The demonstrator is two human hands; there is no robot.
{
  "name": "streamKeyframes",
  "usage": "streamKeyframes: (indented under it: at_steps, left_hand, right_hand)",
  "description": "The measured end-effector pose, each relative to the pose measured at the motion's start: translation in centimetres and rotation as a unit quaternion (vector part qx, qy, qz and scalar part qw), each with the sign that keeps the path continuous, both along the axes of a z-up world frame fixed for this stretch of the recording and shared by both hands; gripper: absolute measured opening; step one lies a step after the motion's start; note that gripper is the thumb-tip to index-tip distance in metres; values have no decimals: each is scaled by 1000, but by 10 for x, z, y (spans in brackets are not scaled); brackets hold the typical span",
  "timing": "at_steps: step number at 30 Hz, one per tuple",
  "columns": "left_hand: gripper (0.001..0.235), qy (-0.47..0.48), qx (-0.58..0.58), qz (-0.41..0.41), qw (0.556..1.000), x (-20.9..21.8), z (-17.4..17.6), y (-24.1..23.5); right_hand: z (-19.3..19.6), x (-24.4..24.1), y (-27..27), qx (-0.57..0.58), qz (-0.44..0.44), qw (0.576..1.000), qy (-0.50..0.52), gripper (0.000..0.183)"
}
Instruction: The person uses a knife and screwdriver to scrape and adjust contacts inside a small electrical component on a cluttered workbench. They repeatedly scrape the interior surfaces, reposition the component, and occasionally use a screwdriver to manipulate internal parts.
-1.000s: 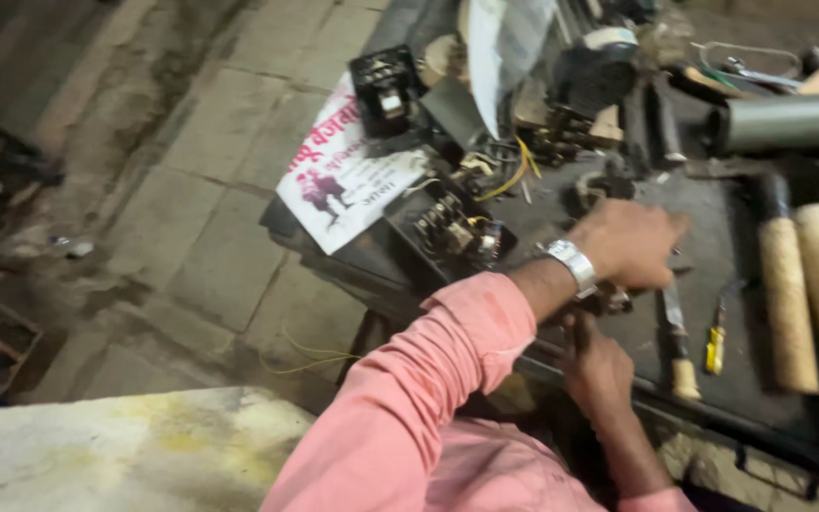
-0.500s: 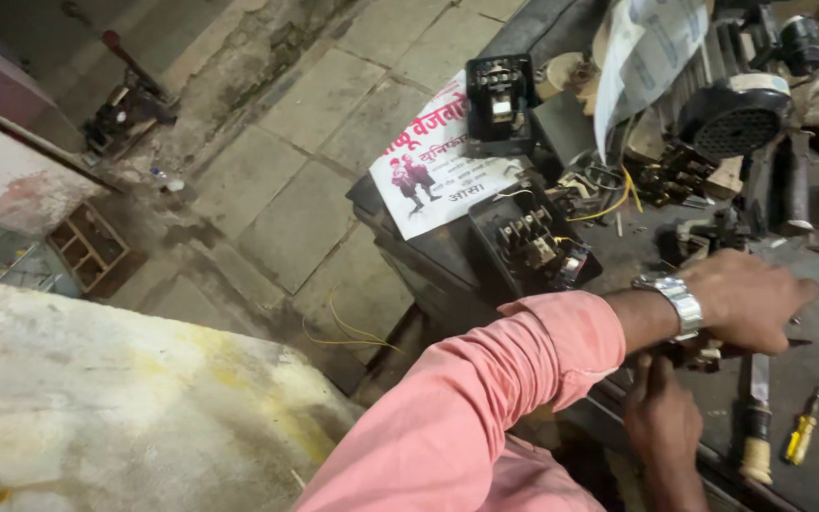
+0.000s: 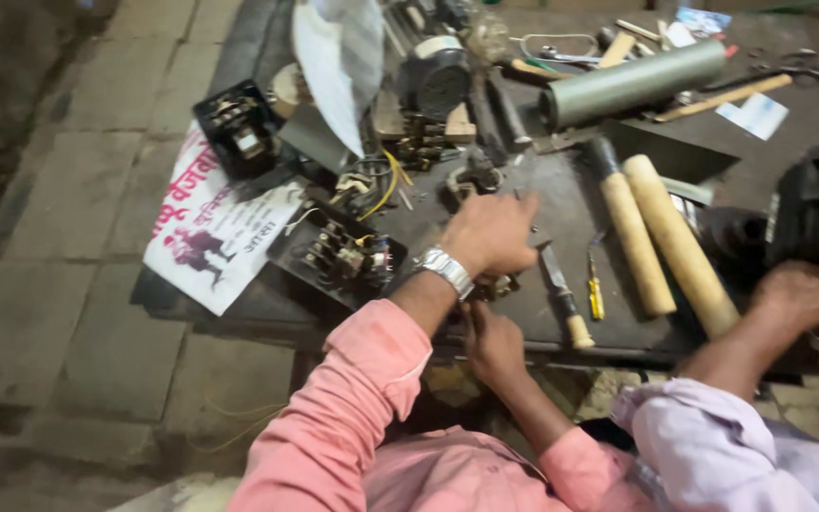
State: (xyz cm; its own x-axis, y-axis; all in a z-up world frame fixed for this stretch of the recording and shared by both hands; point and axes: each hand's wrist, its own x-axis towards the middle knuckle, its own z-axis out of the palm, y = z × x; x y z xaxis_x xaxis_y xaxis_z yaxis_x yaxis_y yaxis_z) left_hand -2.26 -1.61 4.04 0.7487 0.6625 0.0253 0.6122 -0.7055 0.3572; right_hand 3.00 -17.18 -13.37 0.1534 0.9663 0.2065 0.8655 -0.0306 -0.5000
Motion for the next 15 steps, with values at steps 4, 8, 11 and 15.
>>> streamKeyframes:
  at_steps: [4,8,11,15]
  left_hand:
    - [52,26,-14,2,1000,-2,-3,2]
    - [49,17,-13,0,1000,-1,-4,4]
    - [49,15,-14,-4,1000,-1,-6,-1]
    - [46,9,-22,3,1000,-3,-1,6]
  right_hand:
    - [14,-2,4,-92,-17,994,65,24]
    - [26,-1,3,-95,-8,993,67,26]
    - [28,-2,-2,-117,-10,992,42,27]
    - [28,-3,12,-113,-13,993,21,29]
